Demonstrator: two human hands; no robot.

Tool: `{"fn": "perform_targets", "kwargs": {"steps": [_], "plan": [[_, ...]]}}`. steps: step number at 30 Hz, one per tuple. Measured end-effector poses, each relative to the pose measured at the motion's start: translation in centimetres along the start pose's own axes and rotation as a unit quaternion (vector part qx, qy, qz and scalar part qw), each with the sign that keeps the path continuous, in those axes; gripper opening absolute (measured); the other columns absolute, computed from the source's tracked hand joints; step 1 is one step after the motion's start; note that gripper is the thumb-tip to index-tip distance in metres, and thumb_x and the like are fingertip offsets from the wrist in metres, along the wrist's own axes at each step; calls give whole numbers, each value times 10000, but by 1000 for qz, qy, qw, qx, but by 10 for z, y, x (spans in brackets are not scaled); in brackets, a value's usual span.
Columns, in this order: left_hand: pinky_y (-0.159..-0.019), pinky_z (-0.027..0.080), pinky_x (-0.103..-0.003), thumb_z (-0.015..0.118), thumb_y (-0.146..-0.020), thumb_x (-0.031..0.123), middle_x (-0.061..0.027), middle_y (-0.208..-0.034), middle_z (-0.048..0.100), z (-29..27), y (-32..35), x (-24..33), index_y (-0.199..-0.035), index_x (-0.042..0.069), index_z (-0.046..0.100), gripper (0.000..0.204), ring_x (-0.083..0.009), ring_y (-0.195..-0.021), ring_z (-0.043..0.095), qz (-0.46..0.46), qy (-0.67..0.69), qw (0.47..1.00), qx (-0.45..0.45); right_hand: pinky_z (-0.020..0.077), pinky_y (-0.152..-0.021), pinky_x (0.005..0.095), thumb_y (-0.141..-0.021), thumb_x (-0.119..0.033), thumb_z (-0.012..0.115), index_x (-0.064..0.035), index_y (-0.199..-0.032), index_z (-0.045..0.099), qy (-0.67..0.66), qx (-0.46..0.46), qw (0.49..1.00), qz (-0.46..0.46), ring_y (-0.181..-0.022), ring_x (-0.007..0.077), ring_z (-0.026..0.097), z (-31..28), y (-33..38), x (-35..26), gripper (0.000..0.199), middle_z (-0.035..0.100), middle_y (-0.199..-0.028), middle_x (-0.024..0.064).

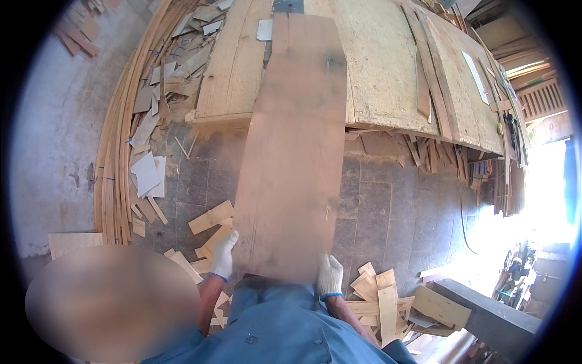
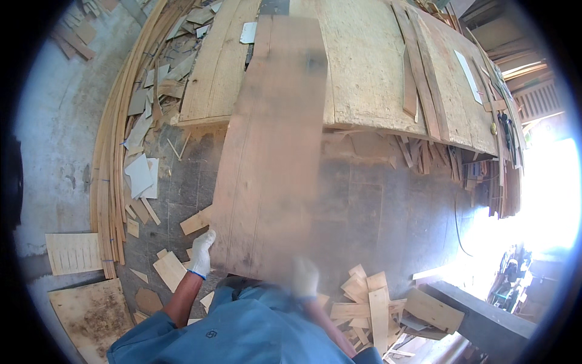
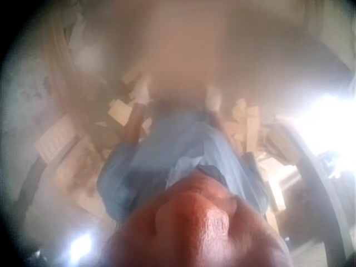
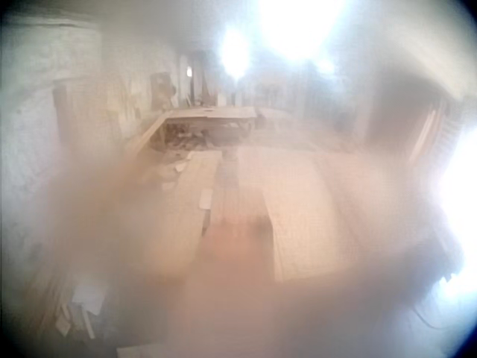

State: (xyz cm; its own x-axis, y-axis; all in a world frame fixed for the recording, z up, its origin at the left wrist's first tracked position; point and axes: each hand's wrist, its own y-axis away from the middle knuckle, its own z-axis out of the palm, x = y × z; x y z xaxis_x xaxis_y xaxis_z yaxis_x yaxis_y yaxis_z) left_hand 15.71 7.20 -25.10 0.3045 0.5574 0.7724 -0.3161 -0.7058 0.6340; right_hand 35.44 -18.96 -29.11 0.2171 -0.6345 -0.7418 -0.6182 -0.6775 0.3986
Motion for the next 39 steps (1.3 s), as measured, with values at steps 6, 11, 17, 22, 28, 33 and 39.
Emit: {"fn": "perform_targets", "kwargs": {"steps": [6,11,17,22,28,33,39], "plan": [[-1020,467,-308,571,-1040,341,-79,-1212,680,6,-13,23,-1251,-52,651,453,-133,-1144,609,-15,57,998,-12,418,-583,343,-1038,-322,543,17,-787,612,-80,131,988,13,-667,81,463,5,-28,-24,428,557,-641,44],[-1024,473,-328,578,-1025,361,-101,-1255,664,-12,-57,-8,-1289,-50,621,490,-176,-1134,634,18,29,999,-18,437,-594,351,-1042,-276,531,3,-828,631,58,145,984,-86,-679,83,484,13,-49,-8,366,588,-687,64],[-1037,462,-326,592,-1019,368,-101,-1245,674,-4,-84,12,-1277,-53,634,495,-182,-1138,635,17,70,997,-15,423,-579,340,-1029,-290,551,16,-815,636,-104,155,982,-41,-654,84,478,11,-82,-36,383,572,-650,50],[-1027,464,-319,606,-1015,375,-100,-1222,684,-6,-108,14,-1252,-62,647,498,-178,-1134,633,47,30,998,0,407,-578,348,-1014,-353,569,31,-806,630,-111,172,975,-85,-637,100,460,-1,-100,-59,441,545,-626,51],[-1034,455,-327,603,-1017,373,-99,-1259,665,-16,-63,-15,-1280,-66,631,512,-177,-1147,614,39,26,999,-15,413,-581,356,-1023,-349,556,20,-793,638,38,188,972,-139,-644,101,461,19,-57,-10,443,536,-630,66],[-1027,445,-333,594,-1023,364,-89,-1251,661,-37,-19,-52,-1266,-50,652,484,-170,-1142,594,28,27,999,-5,468,-609,395,-1013,-266,551,-11,-884,638,107,138,977,-122,-660,211,576,28,3,13,299,607,-723,125],[-999,470,-319,611,-1016,337,-98,-1211,680,-42,-16,-44,-1240,-61,662,460,-165,-1120,609,25,50,998,-8,480,-615,409,-1000,-232,558,-15,-910,629,23,113,989,-94,-689,241,604,29,10,-6,245,620,-756,153]]}}
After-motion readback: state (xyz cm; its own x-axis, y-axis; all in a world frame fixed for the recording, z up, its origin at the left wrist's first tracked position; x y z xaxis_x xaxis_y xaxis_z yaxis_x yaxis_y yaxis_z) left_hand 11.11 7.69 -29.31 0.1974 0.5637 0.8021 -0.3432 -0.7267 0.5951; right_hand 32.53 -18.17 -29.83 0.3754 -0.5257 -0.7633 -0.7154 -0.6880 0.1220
